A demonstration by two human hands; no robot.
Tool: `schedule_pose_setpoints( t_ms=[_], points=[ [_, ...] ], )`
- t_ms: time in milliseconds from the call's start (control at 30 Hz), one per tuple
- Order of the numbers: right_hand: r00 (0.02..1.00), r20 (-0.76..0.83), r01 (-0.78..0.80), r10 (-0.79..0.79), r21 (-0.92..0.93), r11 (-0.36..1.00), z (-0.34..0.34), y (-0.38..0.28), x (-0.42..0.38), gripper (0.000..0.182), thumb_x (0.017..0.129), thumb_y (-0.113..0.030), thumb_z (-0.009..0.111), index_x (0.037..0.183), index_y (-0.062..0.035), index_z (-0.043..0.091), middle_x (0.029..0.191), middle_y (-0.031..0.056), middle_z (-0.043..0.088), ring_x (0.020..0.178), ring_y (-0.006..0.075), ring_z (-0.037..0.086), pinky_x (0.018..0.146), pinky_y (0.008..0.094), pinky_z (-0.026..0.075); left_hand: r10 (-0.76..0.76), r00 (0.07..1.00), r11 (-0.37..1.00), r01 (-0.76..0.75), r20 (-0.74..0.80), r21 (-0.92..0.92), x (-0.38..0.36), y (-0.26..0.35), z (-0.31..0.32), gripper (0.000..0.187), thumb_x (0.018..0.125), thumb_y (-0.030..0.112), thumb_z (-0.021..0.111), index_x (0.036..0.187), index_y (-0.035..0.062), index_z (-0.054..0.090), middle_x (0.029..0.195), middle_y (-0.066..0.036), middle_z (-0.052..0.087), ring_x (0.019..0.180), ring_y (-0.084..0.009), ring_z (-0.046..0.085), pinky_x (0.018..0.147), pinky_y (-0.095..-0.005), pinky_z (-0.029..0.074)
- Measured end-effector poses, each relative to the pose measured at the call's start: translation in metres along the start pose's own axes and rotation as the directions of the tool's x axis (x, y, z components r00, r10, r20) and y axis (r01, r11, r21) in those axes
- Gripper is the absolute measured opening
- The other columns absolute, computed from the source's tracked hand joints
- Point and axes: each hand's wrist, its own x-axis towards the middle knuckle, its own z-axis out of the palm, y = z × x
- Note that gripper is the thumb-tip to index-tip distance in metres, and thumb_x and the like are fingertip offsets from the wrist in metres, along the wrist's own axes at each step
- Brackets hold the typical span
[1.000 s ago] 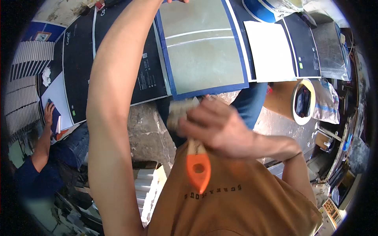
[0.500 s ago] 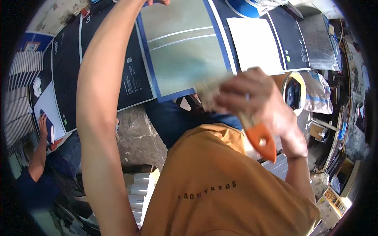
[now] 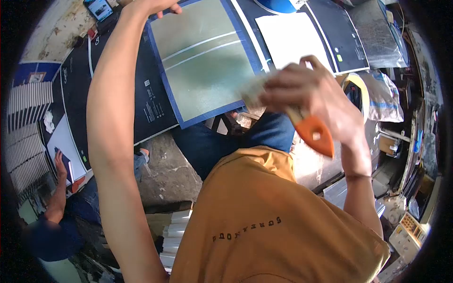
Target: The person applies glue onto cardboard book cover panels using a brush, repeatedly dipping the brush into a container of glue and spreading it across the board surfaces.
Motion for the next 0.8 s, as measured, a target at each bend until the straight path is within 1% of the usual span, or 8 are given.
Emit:
schedule_pose_setpoints(
  t_ms=[100, 333, 433, 467, 567, 633, 733, 800],
  points=[
    [0.990, -0.143, 0.000, 0.009, 0.067, 0.998, 0.023, 0.028, 0.022, 0.029, 0.084, -0.027, 0.055, 0.106, -0.0174, 0.072, 0.108, 0.0014, 0.067, 0.109, 0.0193, 0.059, 0.093, 0.0412, 0.038, 0.022, 1.000, 1.000, -0.022, 0.022, 0.019, 0.030, -0.012, 0.001, 0.084, 0.095, 0.070, 0.018, 0.158, 0.0143, 0.017, 0.154, -0.014, 0.040, 0.133, -0.0377, 0.042, 0.116, -0.0474, 0.021],
    [0.905, 0.423, -0.146, 0.040, 0.221, 0.964, -0.018, 0.012, -0.014, 0.028, 0.081, -0.016, 0.058, 0.104, -0.0178, 0.074, 0.100, 0.0036, 0.069, 0.101, 0.0190, 0.062, 0.092, 0.0392, 0.038, -0.021, 1.000, 0.993, 0.023, 0.015, -0.112, 0.033, -0.024, -0.003, 0.086, 0.094, 0.070, 0.026, 0.157, 0.0131, 0.020, 0.154, -0.018, 0.038, 0.135, -0.0240, 0.043, 0.112, -0.0324, 0.027],
    [0.998, 0.007, -0.062, 0.062, 0.071, 0.996, -0.008, 0.019, -0.016, 0.029, 0.080, -0.016, 0.058, 0.105, -0.0174, 0.073, 0.102, 0.0014, 0.069, 0.102, 0.0188, 0.062, 0.091, 0.0387, 0.038, 0.218, 0.963, 0.974, -0.204, -0.160, 0.101, 0.068, -0.055, -0.004, 0.073, 0.095, 0.063, 0.028, 0.156, 0.0238, 0.027, 0.120, -0.008, 0.067, 0.086, -0.0206, 0.052, 0.089, -0.0400, 0.043],
    [0.994, -0.088, -0.056, 0.063, 0.087, 0.995, -0.002, 0.022, -0.008, 0.028, 0.080, -0.015, 0.058, 0.104, -0.0173, 0.072, 0.104, 0.0002, 0.068, 0.104, 0.0187, 0.061, 0.092, 0.0390, 0.038, 0.201, 0.963, 0.979, -0.192, -0.177, 0.071, 0.068, -0.053, -0.003, 0.066, 0.096, 0.052, 0.031, 0.155, 0.0237, 0.029, 0.109, -0.006, 0.067, 0.076, -0.0161, 0.042, 0.078, -0.0323, 0.041],
    [0.999, -0.034, -0.026, 0.026, 0.000, 1.000, 0.020, 0.033, -0.003, 0.031, 0.077, -0.009, 0.064, 0.105, -0.0170, 0.073, 0.107, 0.0021, 0.068, 0.104, 0.0190, 0.062, 0.091, 0.0392, 0.040, 0.203, 0.965, 0.975, -0.184, -0.164, 0.122, 0.060, -0.045, 0.000, 0.067, 0.096, 0.056, 0.030, 0.156, 0.0252, 0.028, 0.113, -0.007, 0.067, 0.079, -0.0148, 0.042, 0.078, -0.0320, 0.041],
    [0.997, 0.065, -0.045, 0.043, 0.033, 0.998, 0.021, 0.022, -0.017, 0.032, 0.075, -0.005, 0.063, 0.104, -0.0134, 0.073, 0.099, 0.0069, 0.069, 0.100, 0.0216, 0.064, 0.089, 0.0419, 0.042, 0.208, 0.961, 0.976, -0.191, -0.183, 0.103, 0.064, -0.054, 0.004, 0.070, 0.094, 0.061, 0.031, 0.154, 0.0249, 0.032, 0.124, -0.011, 0.062, 0.102, -0.0174, 0.050, 0.094, -0.0353, 0.039],
    [0.964, 0.265, -0.098, 0.031, 0.243, 0.965, -0.011, 0.009, -0.037, 0.028, 0.074, -0.016, 0.066, 0.100, -0.0097, 0.073, 0.094, 0.0072, 0.068, 0.092, 0.0218, 0.063, 0.084, 0.0394, 0.039, 0.119, 0.960, 0.991, -0.101, -0.253, 0.085, 0.050, -0.038, 0.018, 0.073, 0.091, 0.067, 0.041, 0.144, 0.0180, 0.050, 0.138, -0.014, 0.053, 0.133, -0.0239, 0.044, 0.113, -0.0392, 0.027],
    [0.973, 0.229, -0.055, -0.023, 0.328, 0.943, -0.031, 0.016, -0.042, 0.023, 0.076, -0.020, 0.071, 0.094, -0.0050, 0.073, 0.095, 0.0081, 0.069, 0.083, 0.0193, 0.064, 0.078, 0.0370, 0.040, 0.249, 0.860, 0.953, -0.137, -0.445, 0.270, 0.020, -0.037, 0.037, 0.070, 0.090, 0.066, 0.047, 0.137, 0.0145, 0.056, 0.136, -0.013, 0.053, 0.131, -0.0253, 0.046, 0.112, -0.0395, 0.029]
  ],
)
